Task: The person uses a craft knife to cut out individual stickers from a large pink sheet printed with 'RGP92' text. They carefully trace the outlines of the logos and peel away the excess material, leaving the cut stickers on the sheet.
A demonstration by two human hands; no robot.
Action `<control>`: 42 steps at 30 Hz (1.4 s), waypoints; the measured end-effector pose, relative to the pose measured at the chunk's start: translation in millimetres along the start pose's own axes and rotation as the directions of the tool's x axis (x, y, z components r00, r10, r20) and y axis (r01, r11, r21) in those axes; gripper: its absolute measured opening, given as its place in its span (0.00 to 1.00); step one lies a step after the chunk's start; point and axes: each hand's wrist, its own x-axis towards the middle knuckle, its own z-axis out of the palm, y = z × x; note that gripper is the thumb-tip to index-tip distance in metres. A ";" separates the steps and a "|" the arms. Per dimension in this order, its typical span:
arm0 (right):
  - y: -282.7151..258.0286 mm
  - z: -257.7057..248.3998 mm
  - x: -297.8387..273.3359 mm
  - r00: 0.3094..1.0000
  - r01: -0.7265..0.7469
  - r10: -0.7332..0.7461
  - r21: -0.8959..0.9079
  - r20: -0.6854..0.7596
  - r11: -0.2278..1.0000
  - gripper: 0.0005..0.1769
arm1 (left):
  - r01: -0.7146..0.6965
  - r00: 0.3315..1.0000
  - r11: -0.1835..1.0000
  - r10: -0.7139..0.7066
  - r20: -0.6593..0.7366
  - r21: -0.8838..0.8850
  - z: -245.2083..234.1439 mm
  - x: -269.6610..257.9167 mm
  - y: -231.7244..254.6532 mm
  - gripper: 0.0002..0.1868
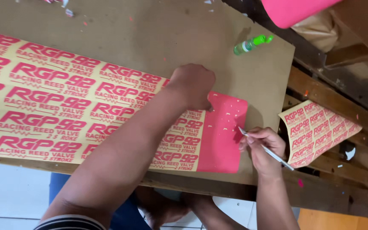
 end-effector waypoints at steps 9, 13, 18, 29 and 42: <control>-35.3 52.0 -14.7 0.992 0.120 -0.110 -0.203 0.059 0.972 0.08 | 0.071 0.995 0.996 -0.074 0.062 0.048 -19.4 -10.0 15.3 0.18; -45.2 65.8 -0.4 0.976 0.216 -0.183 -0.429 0.118 0.877 0.06 | 0.087 0.993 0.996 -0.090 0.081 0.033 -17.2 -7.6 13.8 0.17; -27.3 81.3 -0.2 0.983 0.184 -0.155 -0.487 0.100 0.854 0.04 | 0.081 0.995 0.995 -0.084 0.057 0.057 -11.7 -3.9 9.7 0.15; -35.2 92.3 2.8 0.975 0.223 -0.197 -0.452 0.106 0.864 0.06 | 0.089 0.995 0.994 -0.091 0.039 0.060 -10.8 -3.2 8.3 0.16; -14.6 95.1 9.5 0.984 0.143 -0.094 -0.357 0.152 0.923 0.08 | 0.066 0.996 0.996 -0.069 0.050 0.061 -10.4 -1.2 6.8 0.20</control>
